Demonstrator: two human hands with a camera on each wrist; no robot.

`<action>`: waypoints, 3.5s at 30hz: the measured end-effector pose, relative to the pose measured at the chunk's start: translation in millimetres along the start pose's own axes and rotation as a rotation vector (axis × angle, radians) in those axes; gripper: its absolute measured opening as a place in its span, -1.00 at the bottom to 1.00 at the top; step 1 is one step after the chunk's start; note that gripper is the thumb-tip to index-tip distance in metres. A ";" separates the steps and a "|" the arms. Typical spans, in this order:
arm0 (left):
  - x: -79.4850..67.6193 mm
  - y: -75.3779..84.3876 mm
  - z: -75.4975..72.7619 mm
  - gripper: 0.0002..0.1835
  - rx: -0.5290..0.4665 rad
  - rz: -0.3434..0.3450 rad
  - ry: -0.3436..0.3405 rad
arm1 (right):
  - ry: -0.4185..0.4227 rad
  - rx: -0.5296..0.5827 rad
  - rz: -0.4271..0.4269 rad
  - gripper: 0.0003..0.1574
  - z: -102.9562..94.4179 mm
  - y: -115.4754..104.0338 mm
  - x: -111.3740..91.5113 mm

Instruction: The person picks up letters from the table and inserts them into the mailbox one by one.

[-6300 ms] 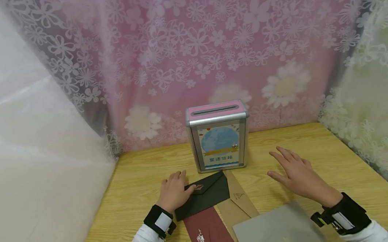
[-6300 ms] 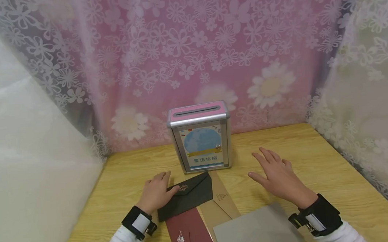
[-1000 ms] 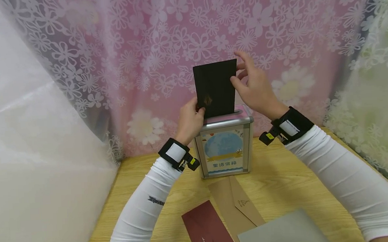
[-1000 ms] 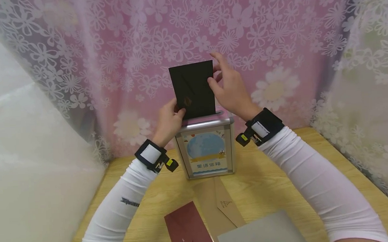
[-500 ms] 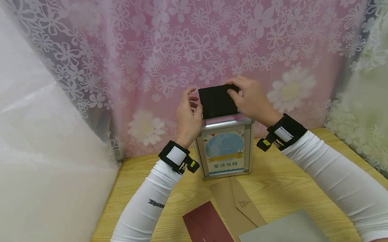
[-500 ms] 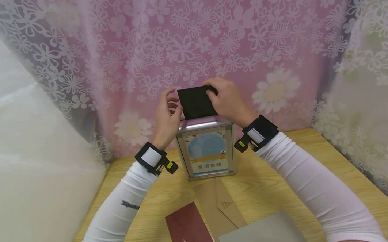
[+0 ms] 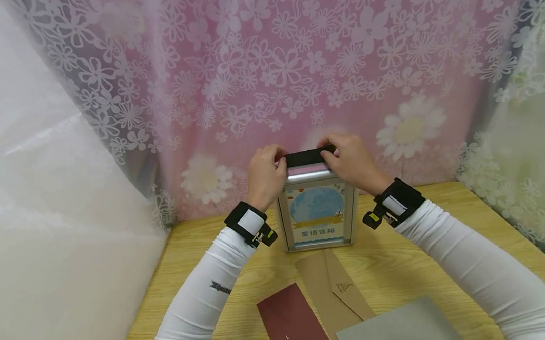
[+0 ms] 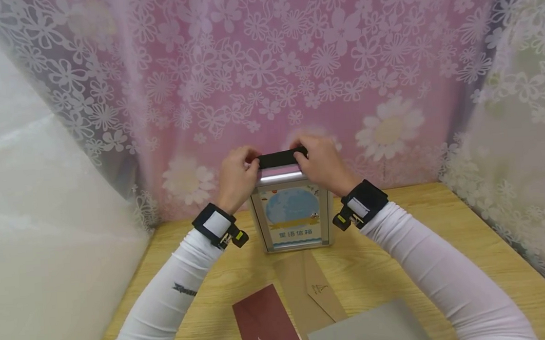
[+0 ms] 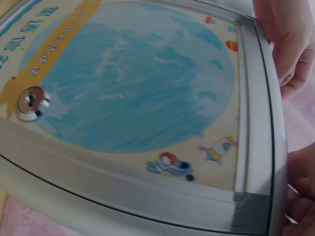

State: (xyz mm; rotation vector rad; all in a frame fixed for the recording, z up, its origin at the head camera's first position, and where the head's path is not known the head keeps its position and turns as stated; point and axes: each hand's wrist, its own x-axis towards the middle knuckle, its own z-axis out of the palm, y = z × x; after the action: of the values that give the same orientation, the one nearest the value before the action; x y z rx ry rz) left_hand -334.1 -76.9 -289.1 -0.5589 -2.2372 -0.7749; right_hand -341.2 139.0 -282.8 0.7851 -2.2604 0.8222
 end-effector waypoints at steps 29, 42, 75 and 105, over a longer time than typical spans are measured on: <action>-15.0 -10.3 5.4 -0.85 0.047 0.043 0.008 | -0.067 -0.105 0.049 -0.81 1.7 2.7 -3.6; -42.9 -21.0 -21.9 -0.78 -0.009 -0.029 0.001 | -0.028 -0.074 0.015 -0.79 -15.9 6.1 -21.1; -204.8 -30.3 6.0 -0.09 0.261 -0.200 -0.944 | -0.251 -0.104 0.233 -0.31 -54.7 26.1 -130.0; -219.0 -52.7 6.4 -0.29 0.071 -0.300 -0.936 | -0.333 -0.151 0.238 -0.48 -35.6 35.3 -167.5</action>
State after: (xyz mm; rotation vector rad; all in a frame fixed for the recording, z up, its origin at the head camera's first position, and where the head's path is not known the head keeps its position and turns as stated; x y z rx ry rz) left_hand -221.7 -147.0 -471.4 -0.6391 -3.2544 -0.6351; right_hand -246.0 239.7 -389.5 0.6271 -2.7166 0.6523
